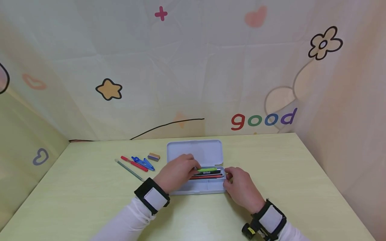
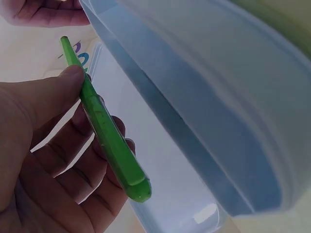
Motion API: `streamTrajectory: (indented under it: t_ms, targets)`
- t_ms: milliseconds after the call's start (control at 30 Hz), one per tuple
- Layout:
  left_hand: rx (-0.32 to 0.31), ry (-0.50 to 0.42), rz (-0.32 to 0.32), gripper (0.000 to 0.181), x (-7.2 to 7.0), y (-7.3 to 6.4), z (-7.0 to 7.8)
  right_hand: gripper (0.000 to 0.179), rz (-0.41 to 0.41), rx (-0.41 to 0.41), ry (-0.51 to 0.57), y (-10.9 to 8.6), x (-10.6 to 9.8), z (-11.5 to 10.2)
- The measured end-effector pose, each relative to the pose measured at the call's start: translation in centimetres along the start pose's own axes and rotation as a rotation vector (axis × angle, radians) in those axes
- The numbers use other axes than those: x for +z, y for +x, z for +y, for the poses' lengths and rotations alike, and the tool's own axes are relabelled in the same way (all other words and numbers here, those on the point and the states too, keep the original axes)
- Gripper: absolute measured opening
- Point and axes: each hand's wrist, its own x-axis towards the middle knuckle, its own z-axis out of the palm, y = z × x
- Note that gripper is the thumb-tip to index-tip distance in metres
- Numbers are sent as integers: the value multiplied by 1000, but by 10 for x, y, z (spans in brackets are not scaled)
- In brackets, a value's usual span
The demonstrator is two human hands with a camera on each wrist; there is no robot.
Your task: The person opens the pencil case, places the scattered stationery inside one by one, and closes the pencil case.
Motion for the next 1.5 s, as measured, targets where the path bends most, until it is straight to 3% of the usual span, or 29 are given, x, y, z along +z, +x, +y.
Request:
streamTrajectory:
  t_ms: [567,1500]
  targets:
    - [-9,-24,-61,14,13,6,8,44,-4,-7,-7,-1,-1,-1]
    - [-19,-31,-112,13,20,7,11,44,-5,-16,-2,-1,-1,0]
